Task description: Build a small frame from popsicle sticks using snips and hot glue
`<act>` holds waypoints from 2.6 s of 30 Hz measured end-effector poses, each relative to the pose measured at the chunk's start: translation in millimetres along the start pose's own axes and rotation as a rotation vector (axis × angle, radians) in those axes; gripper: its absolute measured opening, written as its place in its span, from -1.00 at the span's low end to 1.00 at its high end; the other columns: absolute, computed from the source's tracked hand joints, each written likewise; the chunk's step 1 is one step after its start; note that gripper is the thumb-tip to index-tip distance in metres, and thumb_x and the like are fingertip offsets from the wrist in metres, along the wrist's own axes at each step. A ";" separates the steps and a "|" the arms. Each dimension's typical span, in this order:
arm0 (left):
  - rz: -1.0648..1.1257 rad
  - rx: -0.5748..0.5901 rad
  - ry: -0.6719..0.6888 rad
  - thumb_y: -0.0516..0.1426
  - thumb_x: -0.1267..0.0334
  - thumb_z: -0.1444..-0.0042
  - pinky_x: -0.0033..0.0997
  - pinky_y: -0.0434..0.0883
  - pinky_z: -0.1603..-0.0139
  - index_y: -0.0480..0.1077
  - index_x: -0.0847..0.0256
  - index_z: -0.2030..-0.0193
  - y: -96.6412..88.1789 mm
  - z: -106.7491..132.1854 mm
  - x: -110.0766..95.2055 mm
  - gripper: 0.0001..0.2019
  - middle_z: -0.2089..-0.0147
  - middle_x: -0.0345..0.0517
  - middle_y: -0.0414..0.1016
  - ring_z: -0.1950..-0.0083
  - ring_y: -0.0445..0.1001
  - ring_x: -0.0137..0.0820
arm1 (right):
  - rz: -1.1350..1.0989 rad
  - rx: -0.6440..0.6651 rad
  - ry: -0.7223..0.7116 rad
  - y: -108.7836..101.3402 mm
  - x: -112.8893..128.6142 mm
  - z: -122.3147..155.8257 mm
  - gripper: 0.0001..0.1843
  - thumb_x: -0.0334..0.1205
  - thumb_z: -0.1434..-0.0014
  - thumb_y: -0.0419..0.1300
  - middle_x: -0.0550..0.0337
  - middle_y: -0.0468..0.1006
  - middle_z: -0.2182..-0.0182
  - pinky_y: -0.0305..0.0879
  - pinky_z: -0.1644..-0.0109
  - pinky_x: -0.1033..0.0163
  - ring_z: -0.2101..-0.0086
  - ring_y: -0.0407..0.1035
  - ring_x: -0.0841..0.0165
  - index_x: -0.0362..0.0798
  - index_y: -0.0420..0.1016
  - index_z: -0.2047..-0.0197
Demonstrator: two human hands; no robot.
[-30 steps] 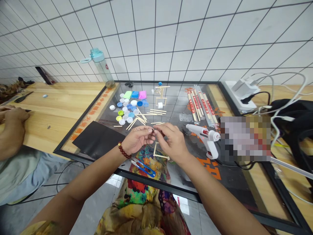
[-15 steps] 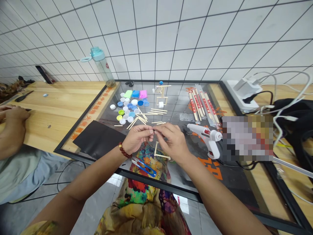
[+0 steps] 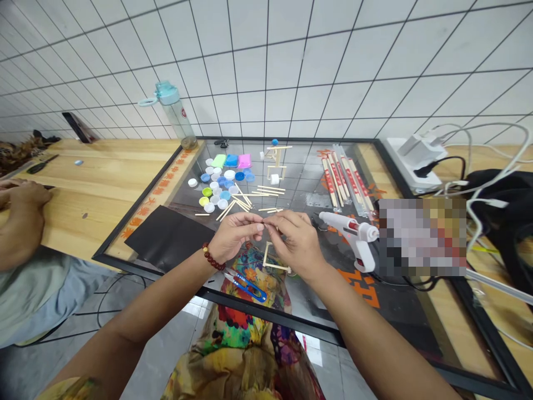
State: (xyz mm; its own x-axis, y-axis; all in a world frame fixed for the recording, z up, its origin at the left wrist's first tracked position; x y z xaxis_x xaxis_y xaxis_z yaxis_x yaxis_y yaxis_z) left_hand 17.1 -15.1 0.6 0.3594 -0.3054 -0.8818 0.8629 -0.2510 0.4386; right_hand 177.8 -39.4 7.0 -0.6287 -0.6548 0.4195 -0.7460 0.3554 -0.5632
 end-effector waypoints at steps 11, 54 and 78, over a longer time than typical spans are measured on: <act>-0.089 -0.033 0.159 0.40 0.22 0.25 -0.45 0.43 0.39 0.51 0.32 0.38 4.3 1.2 0.8 -0.70 0.50 -0.19 0.50 0.49 0.45 -0.52 | -0.204 -0.057 0.171 -1.7 4.2 -4.0 -0.92 -0.29 -0.18 0.21 0.19 0.54 0.37 0.36 0.28 0.22 0.38 0.41 0.37 0.02 0.52 0.24; -0.074 -0.094 0.236 0.41 0.17 0.27 -0.45 0.48 0.37 0.56 0.27 0.41 5.8 2.5 -6.0 -0.72 0.49 -0.18 0.53 0.50 0.48 -0.50 | -0.131 -0.048 0.129 -2.9 6.6 -2.4 -0.87 -0.29 -0.20 0.18 0.14 0.55 0.33 0.38 0.32 0.21 0.40 0.41 0.36 0.03 0.49 0.17; 0.024 -0.016 0.053 0.38 0.20 0.19 -0.44 0.47 0.31 0.56 0.30 0.34 2.9 2.4 -2.7 -0.73 0.44 -0.10 0.56 0.43 0.51 -0.48 | -0.160 -0.001 0.137 -2.4 8.3 -3.6 -0.89 -0.33 -0.21 0.15 0.16 0.53 0.35 0.38 0.27 0.23 0.34 0.42 0.36 0.01 0.49 0.22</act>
State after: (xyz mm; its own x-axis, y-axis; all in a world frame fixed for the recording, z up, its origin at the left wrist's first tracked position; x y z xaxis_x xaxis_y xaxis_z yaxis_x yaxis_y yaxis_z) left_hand 17.8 -17.1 4.7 0.3976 -0.2620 -0.8793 0.8592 -0.2298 0.4570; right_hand 173.7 -43.3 14.4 -0.5261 -0.6061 0.5966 -0.8388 0.2546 -0.4812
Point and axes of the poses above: each hand's wrist, its own z-axis away from the middle knuckle, its own y-axis out of the palm, x = y × z, the point moved 1 cm from there along -z, towards the middle knuckle
